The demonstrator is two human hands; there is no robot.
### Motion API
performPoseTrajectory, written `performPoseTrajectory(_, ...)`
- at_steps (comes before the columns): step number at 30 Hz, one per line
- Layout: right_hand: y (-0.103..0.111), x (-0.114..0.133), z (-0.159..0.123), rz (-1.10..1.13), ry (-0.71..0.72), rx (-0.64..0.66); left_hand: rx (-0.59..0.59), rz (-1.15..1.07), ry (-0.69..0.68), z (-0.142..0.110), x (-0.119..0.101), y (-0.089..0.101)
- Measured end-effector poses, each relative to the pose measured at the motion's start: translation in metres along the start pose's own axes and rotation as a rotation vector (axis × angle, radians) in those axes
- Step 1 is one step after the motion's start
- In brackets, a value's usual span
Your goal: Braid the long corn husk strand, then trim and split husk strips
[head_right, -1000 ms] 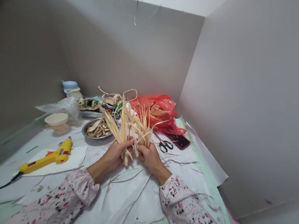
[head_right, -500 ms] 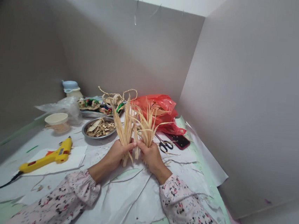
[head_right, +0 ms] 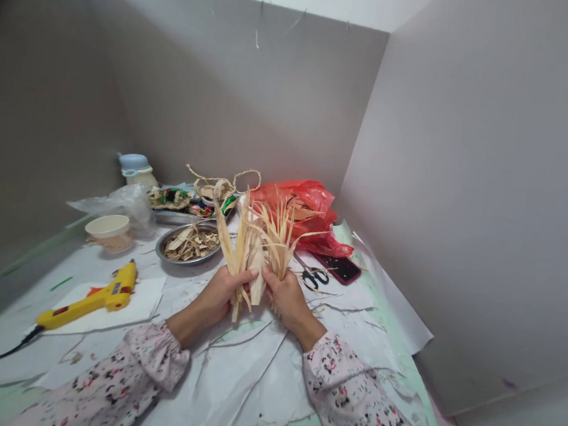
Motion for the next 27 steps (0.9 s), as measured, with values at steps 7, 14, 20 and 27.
performPoseTrajectory(7, 0.0028, -0.004, 0.0007, -0.008, 0.008, 0.037, 0.071, 0.03, 0.003, -0.0022, -0.0029, -0.003)
performPoseTrajectory(14, -0.0011, 0.0031, -0.0043, 0.04, 0.008, 0.064, 0.052, 0.078, -0.047, -0.0049, -0.0055, -0.0032)
performPoseTrajectory(20, -0.0004, 0.0024, -0.0055, 0.068, -0.019, 0.074, 0.063, 0.139, -0.048, -0.0031, -0.0041, -0.0013)
performPoseTrajectory(27, -0.0029, 0.005, -0.0064, 0.09, -0.005, 0.087, 0.05, 0.173, -0.027, -0.0016, -0.001, -0.0014)
Point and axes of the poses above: each hand's wrist, its own z-axis towards the middle knuckle, its own y-axis out of the back of the hand, x = y × z, the point moved 1 cm from there along z, towards the middle knuckle, and after that the axes turned 1 degree about x, right-handed, at the moved point
